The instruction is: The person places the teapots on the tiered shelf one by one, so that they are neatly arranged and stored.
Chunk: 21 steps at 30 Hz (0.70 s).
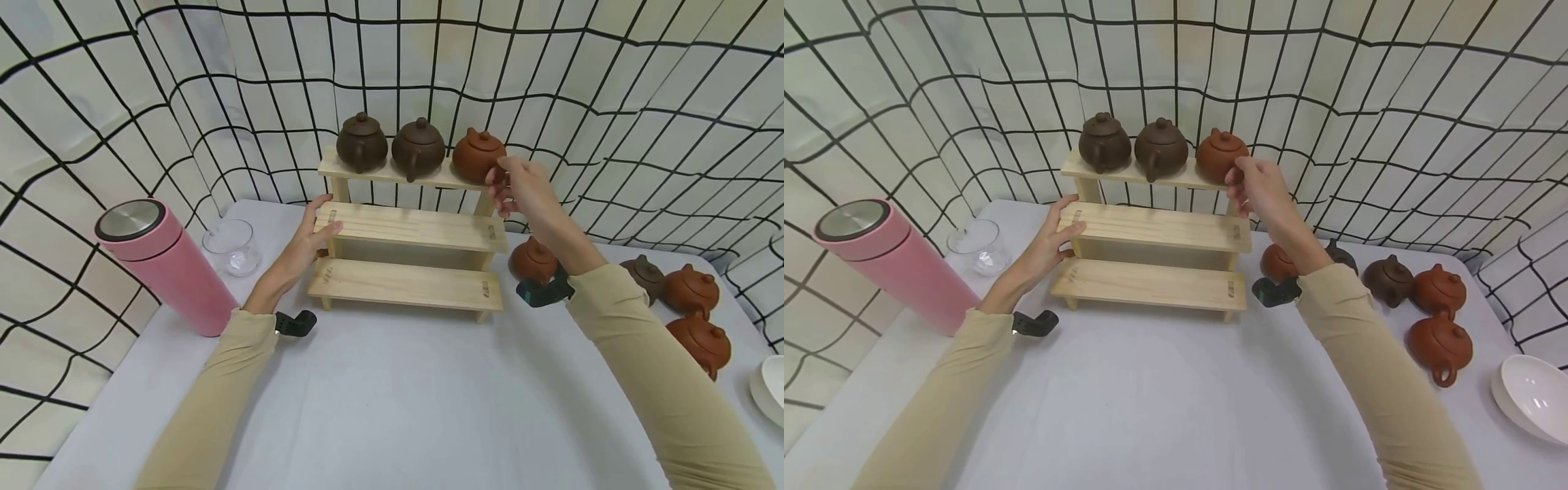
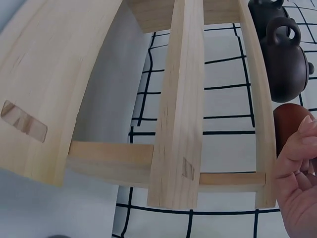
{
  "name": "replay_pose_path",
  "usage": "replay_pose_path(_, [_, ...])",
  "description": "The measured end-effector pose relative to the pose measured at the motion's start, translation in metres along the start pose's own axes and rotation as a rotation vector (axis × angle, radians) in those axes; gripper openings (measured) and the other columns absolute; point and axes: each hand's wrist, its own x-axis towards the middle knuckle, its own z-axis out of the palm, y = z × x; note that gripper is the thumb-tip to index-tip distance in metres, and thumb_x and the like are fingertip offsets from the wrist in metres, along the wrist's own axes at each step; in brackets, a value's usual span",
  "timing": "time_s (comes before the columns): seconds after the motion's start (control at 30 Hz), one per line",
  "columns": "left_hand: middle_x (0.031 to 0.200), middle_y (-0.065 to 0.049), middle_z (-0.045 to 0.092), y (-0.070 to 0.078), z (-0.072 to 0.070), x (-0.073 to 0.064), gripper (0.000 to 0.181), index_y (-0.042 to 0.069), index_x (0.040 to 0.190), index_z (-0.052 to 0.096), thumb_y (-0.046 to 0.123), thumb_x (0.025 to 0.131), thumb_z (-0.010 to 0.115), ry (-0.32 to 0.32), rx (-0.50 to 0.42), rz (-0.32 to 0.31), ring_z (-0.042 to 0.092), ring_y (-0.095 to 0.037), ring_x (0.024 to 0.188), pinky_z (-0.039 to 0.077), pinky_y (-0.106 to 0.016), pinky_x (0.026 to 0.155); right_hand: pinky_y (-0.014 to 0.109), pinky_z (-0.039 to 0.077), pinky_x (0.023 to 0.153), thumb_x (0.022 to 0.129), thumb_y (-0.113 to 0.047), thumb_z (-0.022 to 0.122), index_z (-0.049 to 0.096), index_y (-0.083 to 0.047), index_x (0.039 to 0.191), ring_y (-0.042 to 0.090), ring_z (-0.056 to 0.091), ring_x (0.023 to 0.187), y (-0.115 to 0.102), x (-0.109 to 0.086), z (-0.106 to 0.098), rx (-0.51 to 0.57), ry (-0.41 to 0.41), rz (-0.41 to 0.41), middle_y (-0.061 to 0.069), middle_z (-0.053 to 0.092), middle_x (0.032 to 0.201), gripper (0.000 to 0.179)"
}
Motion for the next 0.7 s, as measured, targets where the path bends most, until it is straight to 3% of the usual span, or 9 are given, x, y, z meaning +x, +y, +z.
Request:
replay_pose_path(0.47, [0.169, -0.017, 0.014, 0.001, 0.0, 0.0, 0.072, 0.02, 0.166, 0.003, 0.034, 0.109, 0.044, 0.001, 0.002, -0.003, 0.03, -0.04, 0.146, 0.026, -0.069, 0.116, 0.021, 0.048, 0.057, 0.114, -0.036, 0.043, 0.062, -0.001, 0.117, 0.01, 0.054, 0.061, -0.002, -0.003, 0.017, 0.03, -0.039, -0.028, 0.004, 0.068, 0.088, 0.04])
replay_pose_path(0.7, [0.168, -0.017, 0.015, 0.001, 0.0, 0.0, 0.072, 0.02, 0.166, 0.003, 0.034, 0.109, 0.044, 0.003, 0.004, -0.008, 0.031, -0.041, 0.145, 0.027, -0.069, 0.116, 0.023, 0.05, 0.061, 0.113, -0.038, 0.045, 0.055, -0.007, 0.12, 0.012, 0.058, 0.067, 0.008, -0.012, 0.018, 0.116, -0.025, -0.06, 0.007, 0.066, 0.098, 0.033])
